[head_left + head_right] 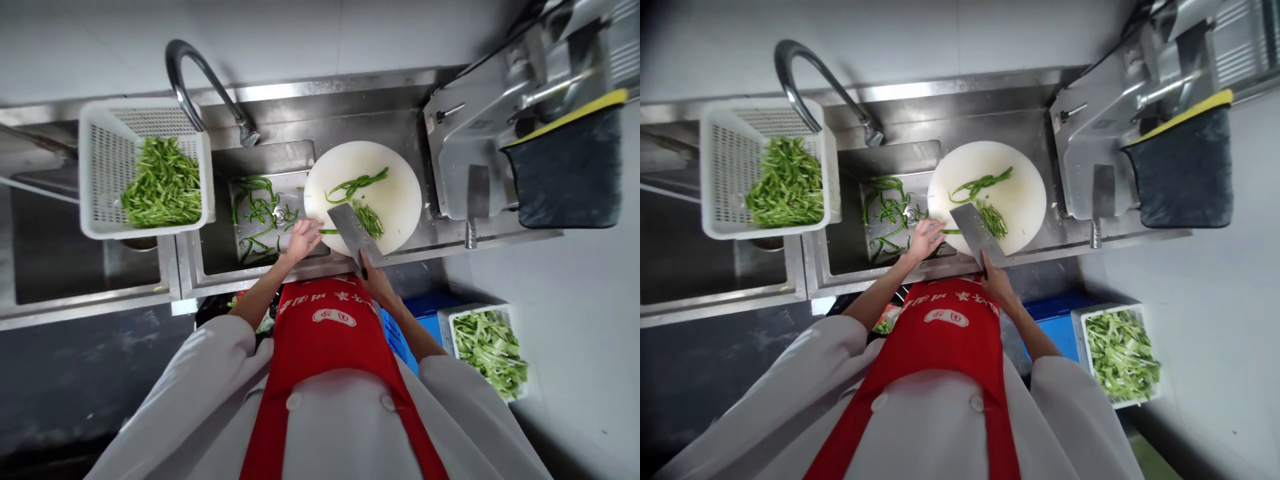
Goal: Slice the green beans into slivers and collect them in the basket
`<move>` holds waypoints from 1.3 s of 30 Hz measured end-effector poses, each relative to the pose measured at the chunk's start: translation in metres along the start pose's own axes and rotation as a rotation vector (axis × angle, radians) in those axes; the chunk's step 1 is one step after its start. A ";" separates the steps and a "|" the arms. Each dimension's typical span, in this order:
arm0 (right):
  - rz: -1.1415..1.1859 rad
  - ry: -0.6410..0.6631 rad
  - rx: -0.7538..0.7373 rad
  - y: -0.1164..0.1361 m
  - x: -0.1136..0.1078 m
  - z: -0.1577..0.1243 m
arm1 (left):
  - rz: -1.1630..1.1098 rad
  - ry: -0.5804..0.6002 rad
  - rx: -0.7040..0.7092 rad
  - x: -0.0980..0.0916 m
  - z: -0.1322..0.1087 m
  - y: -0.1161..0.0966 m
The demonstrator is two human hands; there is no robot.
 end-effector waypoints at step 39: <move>-0.052 -0.091 -0.017 0.007 -0.049 -0.006 | -0.044 0.016 -0.120 0.038 -0.018 -0.037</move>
Point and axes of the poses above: each hand's wrist, its own z-axis towards the middle knuckle, its own x-axis out of the palm, y = z × x, the point moved 10 cm from there along z, towards the middle knuckle, and after that the axes turned 10 degrees about -y, right-handed, at the moved point
